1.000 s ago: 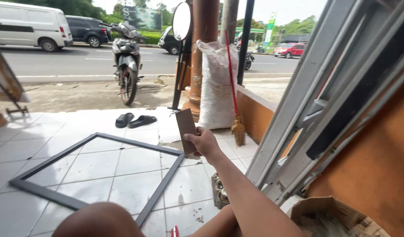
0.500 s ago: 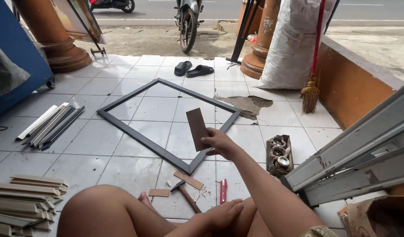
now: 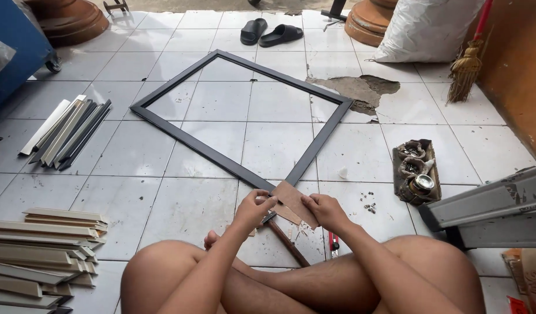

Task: Gluing and assembling the mitered corners of a picture frame.

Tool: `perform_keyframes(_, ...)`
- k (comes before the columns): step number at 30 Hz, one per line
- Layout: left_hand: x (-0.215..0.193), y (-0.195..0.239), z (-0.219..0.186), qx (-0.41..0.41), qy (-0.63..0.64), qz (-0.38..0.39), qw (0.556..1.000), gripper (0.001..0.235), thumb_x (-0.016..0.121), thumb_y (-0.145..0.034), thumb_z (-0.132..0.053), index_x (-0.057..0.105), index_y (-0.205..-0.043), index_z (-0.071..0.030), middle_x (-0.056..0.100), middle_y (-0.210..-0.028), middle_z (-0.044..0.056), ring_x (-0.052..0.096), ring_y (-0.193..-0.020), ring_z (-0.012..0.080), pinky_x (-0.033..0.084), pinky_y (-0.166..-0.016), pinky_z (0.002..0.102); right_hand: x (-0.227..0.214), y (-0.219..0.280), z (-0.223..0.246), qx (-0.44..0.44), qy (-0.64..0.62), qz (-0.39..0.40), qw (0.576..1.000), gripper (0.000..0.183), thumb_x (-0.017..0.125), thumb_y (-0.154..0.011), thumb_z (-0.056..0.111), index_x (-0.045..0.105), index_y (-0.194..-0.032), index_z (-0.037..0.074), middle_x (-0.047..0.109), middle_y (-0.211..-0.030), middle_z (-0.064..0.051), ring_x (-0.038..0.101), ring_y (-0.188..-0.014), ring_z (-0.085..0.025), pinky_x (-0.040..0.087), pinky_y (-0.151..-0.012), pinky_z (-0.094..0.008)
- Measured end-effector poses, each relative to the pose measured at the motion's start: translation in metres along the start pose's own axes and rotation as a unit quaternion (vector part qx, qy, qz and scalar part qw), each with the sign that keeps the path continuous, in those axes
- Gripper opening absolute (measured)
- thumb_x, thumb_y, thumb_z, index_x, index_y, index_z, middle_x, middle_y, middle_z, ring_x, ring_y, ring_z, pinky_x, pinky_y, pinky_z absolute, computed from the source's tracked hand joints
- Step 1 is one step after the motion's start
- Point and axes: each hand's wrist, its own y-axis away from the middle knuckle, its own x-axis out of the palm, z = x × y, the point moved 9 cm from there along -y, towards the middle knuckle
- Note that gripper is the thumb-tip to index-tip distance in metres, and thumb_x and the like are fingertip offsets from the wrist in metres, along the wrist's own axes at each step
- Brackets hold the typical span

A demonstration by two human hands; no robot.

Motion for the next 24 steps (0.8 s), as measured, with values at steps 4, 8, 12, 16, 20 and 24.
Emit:
perform_keyframes(4,0.034,-0.014,-0.029,-0.048,0.211,0.141,0.966,0.063,0.064,-0.076,-0.024,0.036,-0.127,-0.002,0.054,-0.109,0.022,0.063,-0.088,0.0278,0.056,-0.071,0.036,-0.006,0.007,0.000,0.012,0.015,-0.038,0.999,0.046,0.047,-0.088,0.041,0.064,-0.066,0.004,0.054,-0.050,-0.012,0.048,-0.047,-0.018,0.038,-0.040,-0.026)
perform_keyframes(8,0.037,-0.029,-0.031,0.079,-0.033,0.131,0.988,0.035,0.050,-0.079,-0.014,0.049,-0.113,-0.008,0.066,-0.087,0.008,0.065,-0.079,0.0189,0.052,-0.070,0.032,-0.026,0.004,-0.005,0.030,0.032,-0.122,0.992,0.032,0.053,-0.087,0.037,0.067,-0.082,0.009,0.063,-0.065,-0.014,0.058,-0.059,-0.022,0.045,-0.052,-0.030)
perform_keyframes(12,0.059,-0.016,-0.023,0.215,-0.373,0.160,0.888,0.040,0.054,-0.075,-0.027,0.051,-0.112,-0.013,0.057,-0.111,0.012,0.055,-0.102,0.0300,0.047,-0.082,0.046,-0.037,-0.015,-0.019,0.021,0.003,-0.153,0.988,0.022,0.058,-0.084,0.026,0.061,-0.101,0.012,0.064,-0.083,-0.011,0.060,-0.072,-0.022,0.047,-0.063,-0.032)
perform_keyframes(16,0.081,-0.029,0.021,0.199,-0.506,0.155,0.824,0.031,0.069,-0.062,-0.033,0.066,-0.089,-0.018,0.059,-0.106,0.007,0.052,-0.097,0.0283,0.045,-0.078,0.045,-0.022,-0.009,0.017,-0.052,0.043,-0.137,0.988,0.021,0.063,-0.078,0.008,0.062,-0.098,0.013,0.065,-0.086,-0.009,0.062,-0.079,-0.022,0.048,-0.071,-0.032)
perform_keyframes(20,0.058,-0.017,0.035,0.066,-0.456,0.211,0.862,0.035,0.065,-0.067,-0.030,0.066,-0.088,-0.003,0.064,-0.089,0.019,0.060,-0.081,0.0344,0.048,-0.069,0.048,-0.005,-0.005,0.043,-0.237,0.199,-0.145,0.940,0.013,0.066,-0.072,0.004,0.060,-0.072,0.015,0.059,-0.073,0.001,0.056,-0.079,-0.018,0.048,-0.068,-0.029)
perform_keyframes(24,0.047,-0.028,0.017,0.022,-0.245,0.194,0.950,0.041,0.066,-0.067,-0.034,0.065,-0.094,-0.003,0.065,-0.091,0.017,0.062,-0.089,0.0334,0.050,-0.073,0.045,-0.001,0.002,0.048,-0.309,0.281,-0.196,0.887,0.016,0.068,-0.071,0.007,0.056,-0.072,0.017,0.054,-0.087,0.003,0.051,-0.094,-0.019,0.047,-0.074,-0.031)
